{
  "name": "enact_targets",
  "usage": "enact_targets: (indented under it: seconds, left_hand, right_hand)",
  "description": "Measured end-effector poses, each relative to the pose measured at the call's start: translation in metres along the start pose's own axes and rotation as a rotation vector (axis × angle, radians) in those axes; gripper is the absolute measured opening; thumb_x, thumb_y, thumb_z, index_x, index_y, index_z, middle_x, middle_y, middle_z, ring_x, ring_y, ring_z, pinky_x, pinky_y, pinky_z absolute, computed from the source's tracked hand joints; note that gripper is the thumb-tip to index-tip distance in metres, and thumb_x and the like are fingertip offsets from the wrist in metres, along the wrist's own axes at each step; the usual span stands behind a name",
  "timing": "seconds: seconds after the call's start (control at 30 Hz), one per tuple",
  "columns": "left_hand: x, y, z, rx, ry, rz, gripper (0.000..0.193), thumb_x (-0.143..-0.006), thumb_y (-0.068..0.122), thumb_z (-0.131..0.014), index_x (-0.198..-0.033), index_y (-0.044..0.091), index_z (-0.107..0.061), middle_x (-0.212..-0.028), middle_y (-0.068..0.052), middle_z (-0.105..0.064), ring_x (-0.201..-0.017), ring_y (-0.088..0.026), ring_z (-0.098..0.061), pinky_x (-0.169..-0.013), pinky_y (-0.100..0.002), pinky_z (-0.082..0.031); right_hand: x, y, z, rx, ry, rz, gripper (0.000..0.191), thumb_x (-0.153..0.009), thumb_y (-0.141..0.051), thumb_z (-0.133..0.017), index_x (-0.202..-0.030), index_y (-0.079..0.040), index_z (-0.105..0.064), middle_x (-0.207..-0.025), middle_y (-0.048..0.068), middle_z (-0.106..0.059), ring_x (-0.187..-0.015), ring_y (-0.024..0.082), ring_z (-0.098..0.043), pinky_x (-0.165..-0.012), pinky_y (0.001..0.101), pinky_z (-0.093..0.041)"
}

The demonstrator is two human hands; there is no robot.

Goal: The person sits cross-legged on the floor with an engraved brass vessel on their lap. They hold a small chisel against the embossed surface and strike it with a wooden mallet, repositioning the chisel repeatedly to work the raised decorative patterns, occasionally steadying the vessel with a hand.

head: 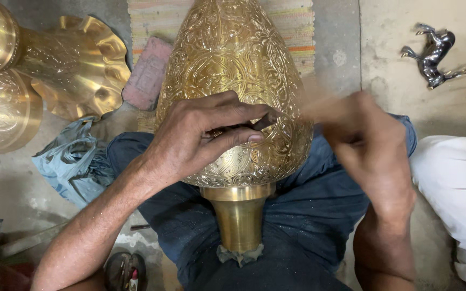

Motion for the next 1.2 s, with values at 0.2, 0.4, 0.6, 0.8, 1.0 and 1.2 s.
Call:
enact_targets:
  seconds: [0.2, 0.4, 0.6, 0.8, 1.0, 1.2]
  left_hand:
    - [-0.001, 0.005, 0.002, 0.033, 0.02, -0.054, 0.038, -0.095, 0.022, -0.076, -0.132, 0.013, -0.07, -0.103, -0.004, -0.076, -0.084, -0.015, -0.075, -0.07, -0.033, -0.061]
    - [-0.001, -0.006, -0.004, 0.03, -0.017, 0.025, 0.038, -0.092, 0.022, -0.076, -0.129, 0.015, -0.072, -0.099, -0.003, -0.077, -0.078, -0.015, -0.075, -0.066, -0.032, -0.062]
    - [0.001, -0.005, -0.006, 0.051, 0.004, -0.063, 0.036, -0.095, 0.023, -0.074, -0.129, 0.013, -0.072, -0.105, -0.005, -0.076, -0.09, -0.016, -0.078, -0.076, -0.031, -0.064]
    - [0.0, -0.006, -0.007, 0.015, 0.005, -0.081, 0.035, -0.095, 0.024, -0.075, -0.128, 0.012, -0.072, -0.109, -0.007, -0.077, -0.091, -0.017, -0.078, -0.078, -0.031, -0.067]
    - [-0.002, -0.004, -0.004, 0.004, -0.017, -0.064, 0.038, -0.092, 0.024, -0.076, -0.128, 0.013, -0.073, -0.101, -0.006, -0.077, -0.085, -0.017, -0.077, -0.071, -0.033, -0.064]
    - [-0.002, -0.003, -0.004, -0.001, -0.012, -0.075, 0.034, -0.094, 0.025, -0.075, -0.127, 0.015, -0.072, -0.108, -0.005, -0.078, -0.09, -0.017, -0.078, -0.075, -0.031, -0.066]
  right_hand:
    - [0.0, -0.012, 0.004, 0.009, 0.016, 0.047, 0.019, -0.085, 0.003, -0.078, -0.1, 0.001, -0.066, -0.088, 0.017, -0.069, -0.078, 0.031, -0.066, -0.069, 0.0355, -0.049]
    - [0.008, 0.006, 0.004, -0.091, 0.04, 0.09, 0.029, -0.086, 0.007, -0.071, -0.11, 0.002, -0.057, -0.099, 0.014, -0.069, -0.088, 0.023, -0.071, -0.075, 0.0305, -0.053]
    - [0.008, -0.002, 0.006, 0.02, 0.082, 0.111, 0.024, -0.084, 0.008, -0.072, -0.106, 0.001, -0.063, -0.096, 0.018, -0.068, -0.085, 0.028, -0.068, -0.076, 0.0354, -0.052]
    - [0.008, -0.022, 0.004, 0.172, 0.092, 0.269, 0.026, -0.075, 0.008, -0.076, -0.097, 0.003, -0.062, -0.085, 0.017, -0.068, -0.077, 0.027, -0.066, -0.07, 0.0363, -0.05]
    - [0.012, -0.002, 0.0, 0.007, 0.049, 0.175, 0.028, -0.083, 0.012, -0.07, -0.107, 0.002, -0.061, -0.091, 0.014, -0.068, -0.081, 0.02, -0.069, -0.072, 0.0304, -0.053]
    - [0.009, 0.008, 0.003, -0.187, 0.08, -0.04, 0.013, -0.088, 0.004, -0.076, -0.093, 0.001, -0.064, -0.084, 0.014, -0.069, -0.074, 0.02, -0.067, -0.066, 0.0348, -0.052]
Point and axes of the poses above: each hand's wrist, its own x-axis away from the middle knuckle, its own z-axis out of the back of the hand, y = z × x, the point moved 10 cm from there along -x, towards the middle knuckle
